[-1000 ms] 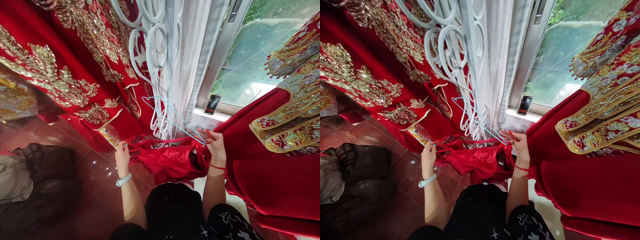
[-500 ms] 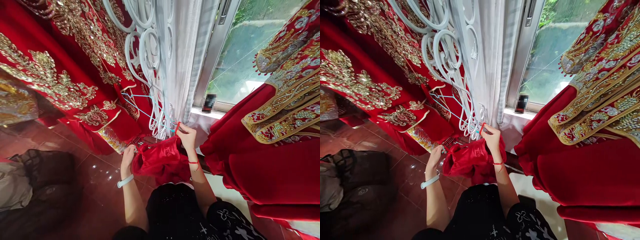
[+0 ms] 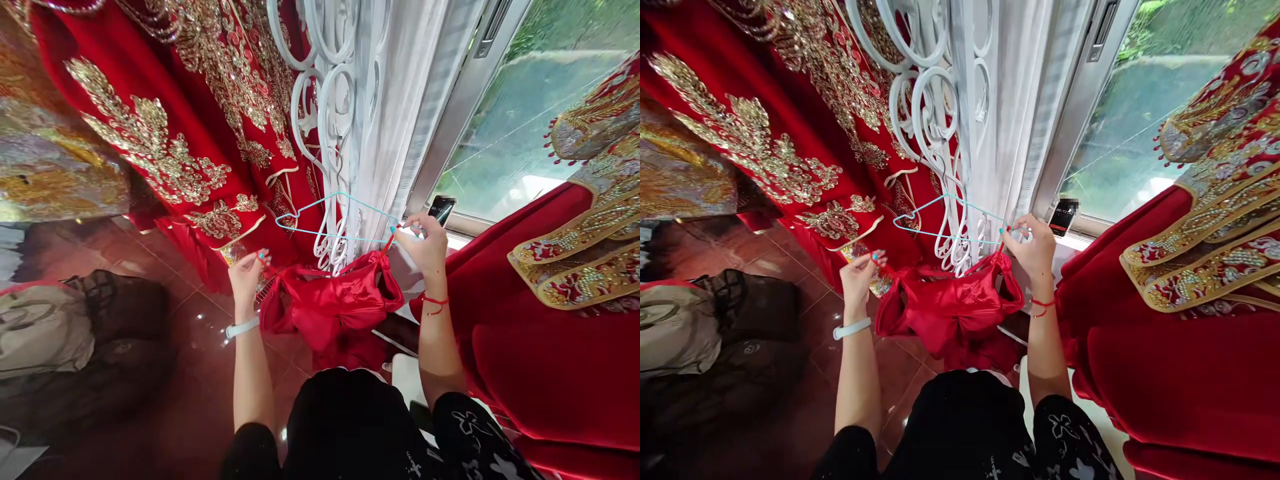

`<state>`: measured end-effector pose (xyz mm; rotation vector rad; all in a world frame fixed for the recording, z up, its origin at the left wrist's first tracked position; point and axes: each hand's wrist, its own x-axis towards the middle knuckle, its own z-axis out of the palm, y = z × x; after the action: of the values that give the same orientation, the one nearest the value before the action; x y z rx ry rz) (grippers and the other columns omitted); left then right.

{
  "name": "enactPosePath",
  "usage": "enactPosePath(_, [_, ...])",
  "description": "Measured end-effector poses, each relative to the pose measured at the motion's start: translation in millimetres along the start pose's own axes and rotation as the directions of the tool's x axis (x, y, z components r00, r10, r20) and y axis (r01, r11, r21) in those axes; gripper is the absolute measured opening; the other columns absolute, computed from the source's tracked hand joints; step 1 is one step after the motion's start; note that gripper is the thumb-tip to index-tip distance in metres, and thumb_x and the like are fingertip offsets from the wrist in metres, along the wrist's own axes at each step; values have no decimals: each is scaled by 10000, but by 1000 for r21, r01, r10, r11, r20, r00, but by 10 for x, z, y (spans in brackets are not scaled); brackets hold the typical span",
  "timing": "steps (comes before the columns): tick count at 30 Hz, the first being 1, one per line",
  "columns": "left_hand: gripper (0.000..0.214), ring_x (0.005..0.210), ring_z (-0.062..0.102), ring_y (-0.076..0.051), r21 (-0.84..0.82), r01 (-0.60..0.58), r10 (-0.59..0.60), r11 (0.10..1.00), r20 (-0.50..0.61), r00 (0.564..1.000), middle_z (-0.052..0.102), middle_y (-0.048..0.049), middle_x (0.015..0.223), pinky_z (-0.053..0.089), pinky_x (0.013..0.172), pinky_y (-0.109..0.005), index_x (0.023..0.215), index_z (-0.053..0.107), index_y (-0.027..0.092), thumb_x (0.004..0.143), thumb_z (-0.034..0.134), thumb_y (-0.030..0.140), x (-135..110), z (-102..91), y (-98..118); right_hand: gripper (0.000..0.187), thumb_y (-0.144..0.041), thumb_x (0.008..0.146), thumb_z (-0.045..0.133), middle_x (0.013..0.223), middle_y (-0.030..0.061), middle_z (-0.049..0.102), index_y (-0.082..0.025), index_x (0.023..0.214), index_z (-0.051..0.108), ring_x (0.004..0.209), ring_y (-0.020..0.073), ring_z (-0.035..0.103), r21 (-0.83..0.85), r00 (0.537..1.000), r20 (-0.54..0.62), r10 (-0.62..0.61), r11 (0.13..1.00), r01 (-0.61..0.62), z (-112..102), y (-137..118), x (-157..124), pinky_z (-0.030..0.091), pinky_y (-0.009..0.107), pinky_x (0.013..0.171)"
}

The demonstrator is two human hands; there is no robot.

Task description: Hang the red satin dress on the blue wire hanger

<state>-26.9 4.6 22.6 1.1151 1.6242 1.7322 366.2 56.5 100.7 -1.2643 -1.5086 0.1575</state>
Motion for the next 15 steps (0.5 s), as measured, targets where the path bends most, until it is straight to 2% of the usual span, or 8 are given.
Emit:
enactPosePath(3, [392, 997, 733, -208, 72, -122, 119, 990, 42, 992, 779, -138, 1073, 596, 964, -412, 1033, 726, 90, 825, 725, 423, 282, 73, 178, 176, -373, 756, 751, 674, -40, 545, -232, 808, 659, 651, 143, 529, -20, 998, 36, -46, 999, 47, -38, 82, 221, 445, 275, 676])
enactPosePath(5, [336, 1020, 728, -214, 90, -151, 139, 984, 126, 982, 785, -131, 1070, 571, 1027, -435, 1024, 733, 80, 838, 725, 359, 399, 133, 309, 182, -380, 771, 746, 660, -45, 542, -233, 865, 694, 630, 137, 511, 10, 993, 100, -61, 998, 60, -22, 163, 344, 431, 275, 669])
enactPosePath(8, [265, 967, 727, -211, 116, -193, 157, 974, 265, 952, 796, -99, 1003, 586, 970, -385, 967, 749, 121, 817, 748, 340, 465, 251, 498, 172, -389, 789, 713, 732, -2, 649, -229, 848, 735, 676, 157, 559, 79, 976, 202, -86, 994, 71, 25, 290, 471, 452, 300, 708])
enactPosePath(11, [219, 910, 704, -204, 236, -335, 205, 912, 444, 872, 786, -79, 970, 569, 897, -337, 920, 735, 154, 848, 697, 358, 467, 376, 654, 145, -357, 800, 684, 798, 35, 704, -223, 777, 736, 757, 196, 607, 57, 962, 256, -93, 995, 81, 118, 336, 492, 482, 375, 836])
enactPosePath(13, [238, 898, 687, -208, 325, -423, 195, 846, 549, 812, 776, -80, 983, 551, 894, -347, 931, 722, 161, 885, 624, 373, 458, 435, 733, 121, -316, 817, 665, 868, 52, 706, -226, 825, 745, 885, 244, 632, -56, 983, 169, -66, 996, 76, 233, 281, 424, 452, 476, 971])
enactPosePath(15, [243, 911, 675, -217, 387, -456, 171, 802, 582, 795, 762, -80, 1008, 540, 912, -366, 967, 701, 175, 892, 585, 375, 431, 461, 792, 191, -285, 841, 637, 1051, 92, 691, -232, 981, 756, 1095, 310, 612, -149, 999, -20, -38, 988, 35, 405, 153, 295, 390, 565, 1065])
